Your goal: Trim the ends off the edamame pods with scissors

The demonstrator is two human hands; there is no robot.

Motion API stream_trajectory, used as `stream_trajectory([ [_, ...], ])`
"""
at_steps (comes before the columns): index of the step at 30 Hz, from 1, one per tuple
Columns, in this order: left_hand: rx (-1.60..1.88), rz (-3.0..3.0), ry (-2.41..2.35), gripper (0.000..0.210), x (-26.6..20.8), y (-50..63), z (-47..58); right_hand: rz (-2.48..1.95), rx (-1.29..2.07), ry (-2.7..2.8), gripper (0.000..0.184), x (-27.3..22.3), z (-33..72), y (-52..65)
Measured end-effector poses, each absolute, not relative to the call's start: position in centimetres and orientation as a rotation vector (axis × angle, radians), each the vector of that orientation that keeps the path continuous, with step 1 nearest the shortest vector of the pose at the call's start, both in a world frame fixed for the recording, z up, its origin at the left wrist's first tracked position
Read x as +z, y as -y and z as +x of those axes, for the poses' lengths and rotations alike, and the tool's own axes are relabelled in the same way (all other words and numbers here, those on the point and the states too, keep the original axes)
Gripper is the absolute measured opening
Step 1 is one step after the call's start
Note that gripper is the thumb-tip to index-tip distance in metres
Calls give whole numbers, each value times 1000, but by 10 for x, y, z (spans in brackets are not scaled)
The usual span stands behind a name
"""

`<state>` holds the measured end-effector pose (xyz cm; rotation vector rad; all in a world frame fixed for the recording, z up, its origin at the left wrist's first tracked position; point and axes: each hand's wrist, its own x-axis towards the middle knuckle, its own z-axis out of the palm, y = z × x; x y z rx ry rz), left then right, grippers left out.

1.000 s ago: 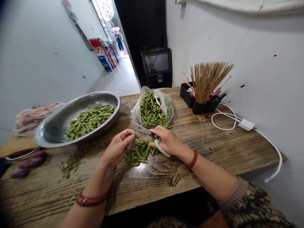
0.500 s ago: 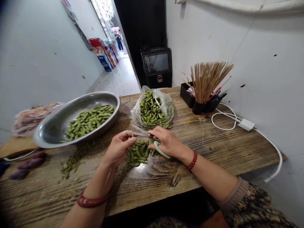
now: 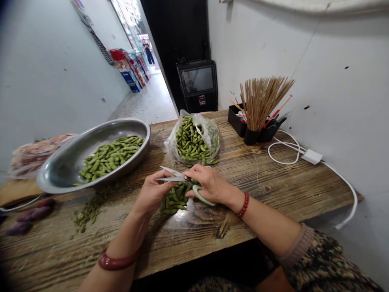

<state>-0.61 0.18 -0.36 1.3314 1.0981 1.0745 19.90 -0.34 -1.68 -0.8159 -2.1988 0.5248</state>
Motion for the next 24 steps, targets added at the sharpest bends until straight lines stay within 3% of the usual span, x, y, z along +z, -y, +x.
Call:
stream_trajectory([
  [8,1077,1410,-1119,13,-4,-3,-7,-805,560,2200,60,-17,198,4],
  [24,1141,1388,-1179,13,-1,-3,-7,-833,566,2076,45,-28,199,-3],
])
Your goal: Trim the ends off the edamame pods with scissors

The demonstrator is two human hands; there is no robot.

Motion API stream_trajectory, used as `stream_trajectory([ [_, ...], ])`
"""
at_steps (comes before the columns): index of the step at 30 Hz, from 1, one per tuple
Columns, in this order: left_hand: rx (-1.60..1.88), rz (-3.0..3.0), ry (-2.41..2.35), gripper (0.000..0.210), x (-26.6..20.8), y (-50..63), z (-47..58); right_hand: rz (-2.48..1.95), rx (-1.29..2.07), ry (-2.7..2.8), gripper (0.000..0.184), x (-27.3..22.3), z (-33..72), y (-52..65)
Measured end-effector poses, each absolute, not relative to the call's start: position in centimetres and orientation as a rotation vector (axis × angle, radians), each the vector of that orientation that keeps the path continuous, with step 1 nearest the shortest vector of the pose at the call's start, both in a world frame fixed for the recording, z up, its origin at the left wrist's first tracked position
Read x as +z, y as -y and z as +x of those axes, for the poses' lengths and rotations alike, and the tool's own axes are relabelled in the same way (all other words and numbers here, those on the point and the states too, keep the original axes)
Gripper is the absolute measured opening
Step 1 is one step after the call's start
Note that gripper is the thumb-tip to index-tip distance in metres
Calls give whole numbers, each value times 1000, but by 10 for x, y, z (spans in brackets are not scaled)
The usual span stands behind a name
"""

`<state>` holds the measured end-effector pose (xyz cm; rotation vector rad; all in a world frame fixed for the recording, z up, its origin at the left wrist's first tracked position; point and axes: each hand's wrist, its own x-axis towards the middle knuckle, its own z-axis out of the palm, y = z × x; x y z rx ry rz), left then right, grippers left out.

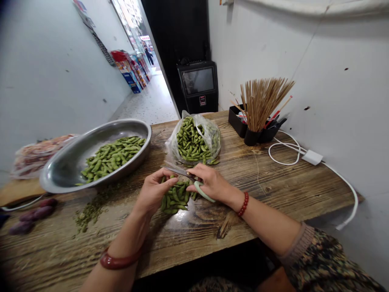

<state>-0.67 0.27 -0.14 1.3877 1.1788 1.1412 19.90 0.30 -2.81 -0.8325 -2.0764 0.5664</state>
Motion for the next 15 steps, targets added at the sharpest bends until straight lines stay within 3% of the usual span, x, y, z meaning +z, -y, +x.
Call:
stream_trajectory([
  [15,1148,992,-1015,24,7,-3,-7,-889,499,2068,58,-21,200,-1],
])
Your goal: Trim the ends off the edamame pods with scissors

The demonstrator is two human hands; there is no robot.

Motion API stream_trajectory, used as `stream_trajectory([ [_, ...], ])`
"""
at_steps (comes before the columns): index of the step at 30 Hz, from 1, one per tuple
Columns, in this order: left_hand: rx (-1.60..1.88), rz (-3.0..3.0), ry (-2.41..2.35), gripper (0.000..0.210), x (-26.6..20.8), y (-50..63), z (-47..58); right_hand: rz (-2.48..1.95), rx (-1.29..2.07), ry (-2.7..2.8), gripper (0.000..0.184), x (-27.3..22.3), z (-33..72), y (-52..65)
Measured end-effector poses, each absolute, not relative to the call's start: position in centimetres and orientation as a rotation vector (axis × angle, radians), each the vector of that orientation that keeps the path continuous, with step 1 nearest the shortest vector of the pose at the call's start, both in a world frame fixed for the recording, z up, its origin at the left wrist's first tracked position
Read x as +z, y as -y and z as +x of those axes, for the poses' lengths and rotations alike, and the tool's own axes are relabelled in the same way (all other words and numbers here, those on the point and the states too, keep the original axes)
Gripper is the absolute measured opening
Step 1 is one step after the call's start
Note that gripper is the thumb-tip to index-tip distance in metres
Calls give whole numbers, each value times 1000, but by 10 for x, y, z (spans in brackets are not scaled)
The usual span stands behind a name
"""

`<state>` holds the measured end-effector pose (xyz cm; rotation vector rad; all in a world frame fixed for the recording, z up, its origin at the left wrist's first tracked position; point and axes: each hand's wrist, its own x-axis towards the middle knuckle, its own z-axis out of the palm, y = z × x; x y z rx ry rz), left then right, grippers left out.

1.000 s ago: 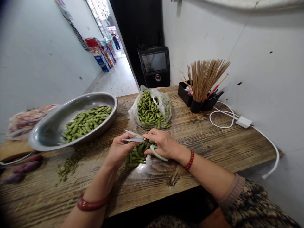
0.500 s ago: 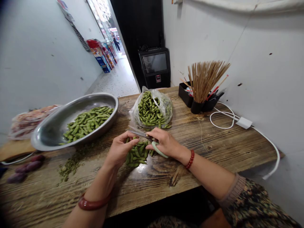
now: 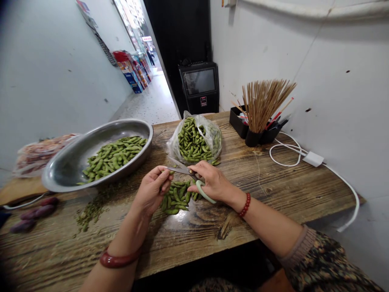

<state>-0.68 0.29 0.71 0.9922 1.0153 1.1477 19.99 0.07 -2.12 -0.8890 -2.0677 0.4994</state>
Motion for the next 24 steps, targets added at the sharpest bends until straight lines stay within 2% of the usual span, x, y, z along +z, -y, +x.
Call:
stream_trajectory([
  [14,1037,967,-875,22,1,0,-2,-826,503,2130,59,-23,198,1],
  [24,1083,925,-872,23,4,1,-2,-827,487,2167,50,-22,200,0],
])
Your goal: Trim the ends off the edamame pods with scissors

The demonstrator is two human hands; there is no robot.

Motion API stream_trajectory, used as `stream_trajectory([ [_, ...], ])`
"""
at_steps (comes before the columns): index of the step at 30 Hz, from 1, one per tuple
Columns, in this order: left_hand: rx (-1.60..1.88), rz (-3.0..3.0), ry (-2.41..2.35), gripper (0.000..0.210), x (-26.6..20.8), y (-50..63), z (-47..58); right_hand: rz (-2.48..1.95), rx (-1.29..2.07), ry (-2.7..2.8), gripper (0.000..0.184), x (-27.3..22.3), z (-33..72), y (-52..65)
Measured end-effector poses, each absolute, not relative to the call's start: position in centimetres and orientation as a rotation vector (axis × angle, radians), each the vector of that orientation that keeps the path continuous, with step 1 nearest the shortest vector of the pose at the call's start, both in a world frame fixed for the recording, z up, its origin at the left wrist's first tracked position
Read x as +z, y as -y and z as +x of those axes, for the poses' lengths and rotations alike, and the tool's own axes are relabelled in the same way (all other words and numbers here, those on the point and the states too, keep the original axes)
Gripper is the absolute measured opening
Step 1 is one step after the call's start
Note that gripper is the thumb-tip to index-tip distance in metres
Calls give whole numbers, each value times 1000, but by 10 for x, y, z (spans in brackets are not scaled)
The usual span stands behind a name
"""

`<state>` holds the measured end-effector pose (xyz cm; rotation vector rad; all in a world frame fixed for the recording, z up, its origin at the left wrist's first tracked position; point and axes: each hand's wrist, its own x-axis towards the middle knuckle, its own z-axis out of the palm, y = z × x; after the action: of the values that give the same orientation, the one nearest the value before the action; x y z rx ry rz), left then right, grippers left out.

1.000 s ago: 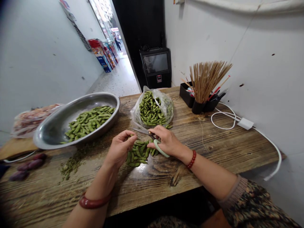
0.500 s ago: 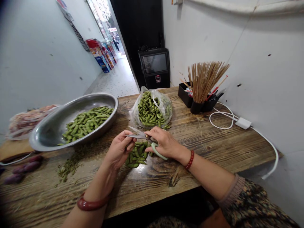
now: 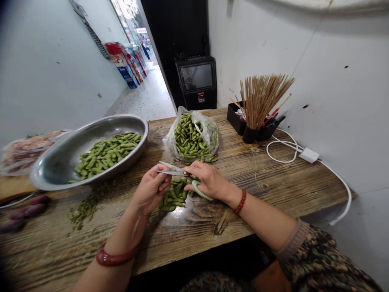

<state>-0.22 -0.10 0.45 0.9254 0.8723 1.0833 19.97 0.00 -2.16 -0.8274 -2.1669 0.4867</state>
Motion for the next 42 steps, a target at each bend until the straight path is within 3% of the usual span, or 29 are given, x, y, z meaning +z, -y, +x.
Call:
stream_trajectory([
  [9,1158,860,-866,21,5,-3,-5,-808,496,2158,48,-27,201,-1],
  [15,1174,854,-900,31,10,-7,-15,-868,458,2106,47,-27,203,-3],
  [19,1110,1194,-1119,13,8,-8,-19,-868,465,2120,46,-25,203,-2],
  [23,958,1891,-1408,11,-2,-9,-19,-883,468,2132,44,-24,203,-1],
  [27,568,2326,-1531,17,-11,-8,-17,-881,445,2132,44,-26,203,-2],
  [32,276,2462,-1536,18,-9,-7,-17,-867,433,2134,44,-29,203,-3],
  [42,214,2451,-1583,16,-4,1,-12,-888,478,2137,44,-27,202,-2],
])
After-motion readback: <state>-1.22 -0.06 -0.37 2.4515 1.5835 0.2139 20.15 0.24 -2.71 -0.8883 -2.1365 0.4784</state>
